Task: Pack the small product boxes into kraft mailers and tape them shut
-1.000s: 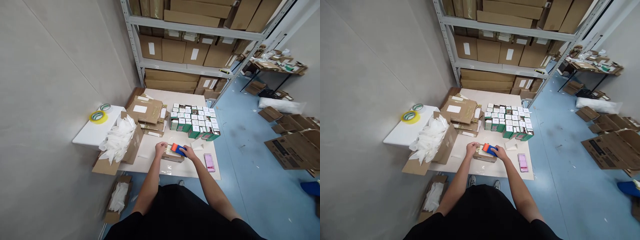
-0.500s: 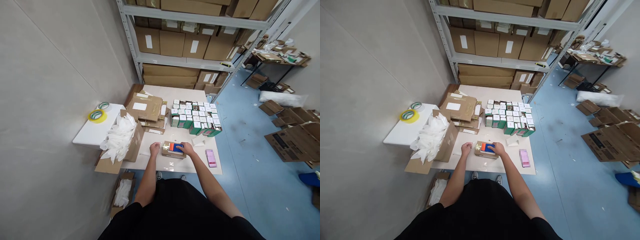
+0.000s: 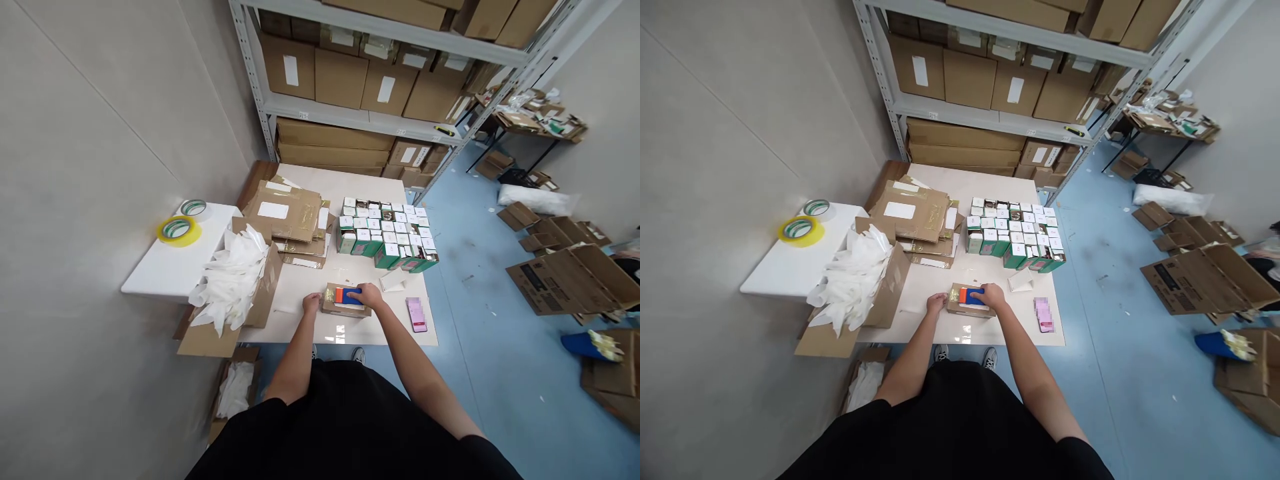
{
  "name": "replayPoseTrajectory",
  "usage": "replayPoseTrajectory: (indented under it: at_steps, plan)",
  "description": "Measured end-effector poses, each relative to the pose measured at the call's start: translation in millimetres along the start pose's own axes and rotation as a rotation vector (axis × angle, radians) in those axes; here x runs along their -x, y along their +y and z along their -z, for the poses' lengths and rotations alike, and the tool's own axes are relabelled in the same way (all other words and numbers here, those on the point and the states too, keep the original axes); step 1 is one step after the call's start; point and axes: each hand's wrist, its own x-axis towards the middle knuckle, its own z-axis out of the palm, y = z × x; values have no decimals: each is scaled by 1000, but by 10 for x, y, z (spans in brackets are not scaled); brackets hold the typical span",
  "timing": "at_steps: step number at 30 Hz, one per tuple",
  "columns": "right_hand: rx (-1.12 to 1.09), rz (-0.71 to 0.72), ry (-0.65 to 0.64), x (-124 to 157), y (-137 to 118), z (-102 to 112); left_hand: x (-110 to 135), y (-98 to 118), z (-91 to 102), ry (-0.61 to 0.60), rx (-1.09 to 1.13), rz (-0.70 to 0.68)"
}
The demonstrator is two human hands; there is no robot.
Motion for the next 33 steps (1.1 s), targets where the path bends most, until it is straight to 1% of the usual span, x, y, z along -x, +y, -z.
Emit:
replayPoseTrajectory:
  at_steps: [4,7,9,13,17,20,23,27,30,33]
  plan:
    - [16,-28,-16,-40,-42,18,41,72,-99,38,-79,104]
    - [34,-32,-34,-70,-63,51,63,140,-59,83,-132,128]
    - [41,-30,-51,-90,-81,80,90,179,-3,68,-149,81]
    - [43,-39,-86,-144,-147,114,187,260,41,-40,-172,-52]
    - [35,-83,-100,-207,-195,116,285,343,-45,-111,-245,-88]
    - [19,-115,-109,-219,-131,142,346,397,-158,-126,-311,-72]
    - [19,-133,-109,-159,35,186,419,440,-315,-143,-358,-56]
    - [7,-155,-100,22,375,199,529,483,-573,-186,-391,-71]
    - [17,-194,-75,194,751,194,582,491,-730,-205,-409,-88]
    - [30,-276,-56,397,1262,218,583,474,-806,-204,-417,-95]
